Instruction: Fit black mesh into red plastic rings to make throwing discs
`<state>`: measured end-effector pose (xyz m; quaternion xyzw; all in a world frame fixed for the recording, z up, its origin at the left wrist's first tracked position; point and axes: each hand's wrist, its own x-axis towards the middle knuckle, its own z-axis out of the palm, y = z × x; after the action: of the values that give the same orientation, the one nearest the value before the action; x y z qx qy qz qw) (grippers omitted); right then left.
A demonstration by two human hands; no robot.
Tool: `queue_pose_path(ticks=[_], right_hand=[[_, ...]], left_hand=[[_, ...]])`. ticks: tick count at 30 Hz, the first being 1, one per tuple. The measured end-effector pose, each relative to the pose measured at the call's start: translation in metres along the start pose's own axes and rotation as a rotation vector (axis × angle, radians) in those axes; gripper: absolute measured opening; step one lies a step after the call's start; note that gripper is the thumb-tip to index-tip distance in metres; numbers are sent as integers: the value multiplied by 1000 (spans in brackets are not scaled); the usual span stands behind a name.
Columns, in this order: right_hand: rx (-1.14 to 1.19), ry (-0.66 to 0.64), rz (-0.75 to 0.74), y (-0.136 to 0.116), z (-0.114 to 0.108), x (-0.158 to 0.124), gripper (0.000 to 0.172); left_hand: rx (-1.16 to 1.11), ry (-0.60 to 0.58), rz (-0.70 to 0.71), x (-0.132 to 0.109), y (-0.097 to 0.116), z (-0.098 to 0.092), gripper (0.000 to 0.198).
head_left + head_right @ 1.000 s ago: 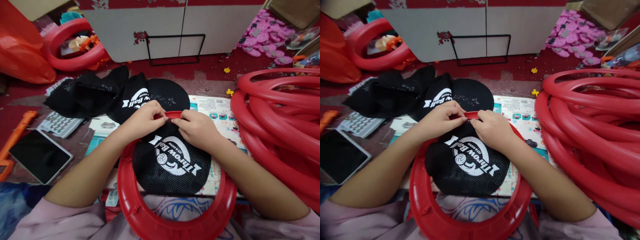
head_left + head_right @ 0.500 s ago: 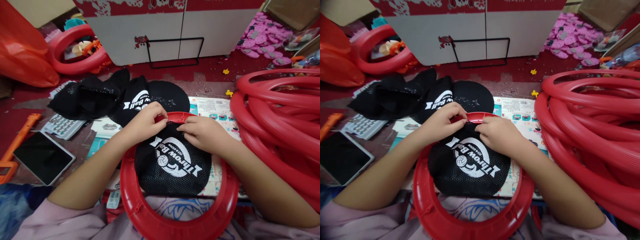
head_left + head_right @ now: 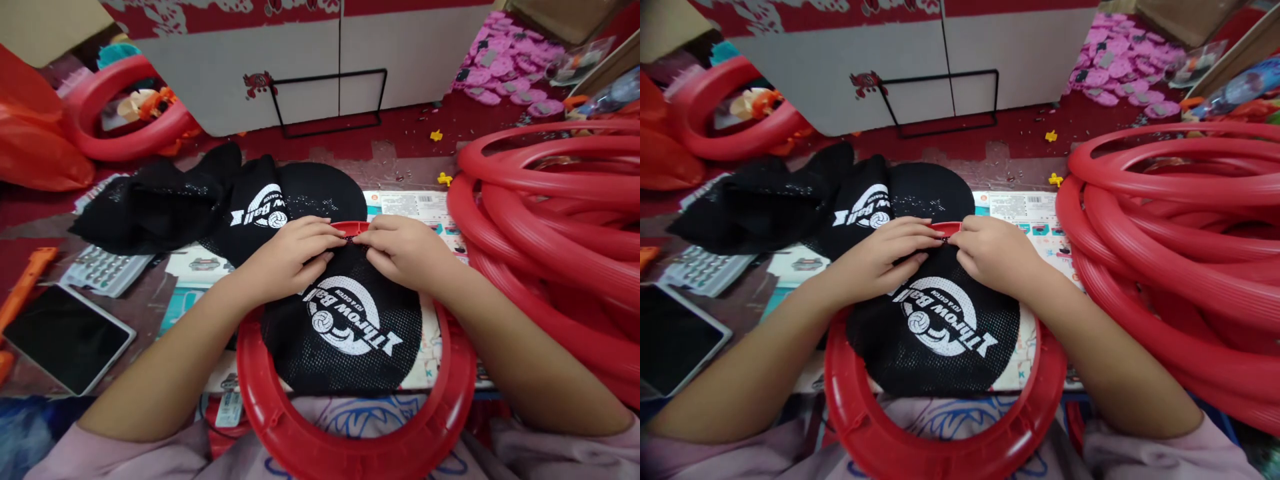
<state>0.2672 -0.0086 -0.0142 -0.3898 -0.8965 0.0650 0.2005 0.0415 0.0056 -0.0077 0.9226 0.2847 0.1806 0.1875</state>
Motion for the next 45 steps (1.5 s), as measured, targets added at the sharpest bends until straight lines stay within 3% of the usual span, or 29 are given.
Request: queue_pose_path(ticks=[7, 27, 35, 38, 45], right_hand=[[-24, -19, 34, 2, 1, 1, 32], [-297, -207, 137, -11, -4, 5, 26], [-100, -343, 174, -23, -23, 2, 27], [-77, -413, 176, -27, -27, 2, 24], [70, -246, 123, -28, -19, 3, 26]], left_hand=[[64, 10, 44, -1, -3, 3, 34], [202, -120, -110, -3, 2, 4, 37], [7, 2, -253, -4, 4, -2, 32], [57, -35, -301, -3, 4, -7, 34], [314, -192, -334, -13, -1, -34, 55]])
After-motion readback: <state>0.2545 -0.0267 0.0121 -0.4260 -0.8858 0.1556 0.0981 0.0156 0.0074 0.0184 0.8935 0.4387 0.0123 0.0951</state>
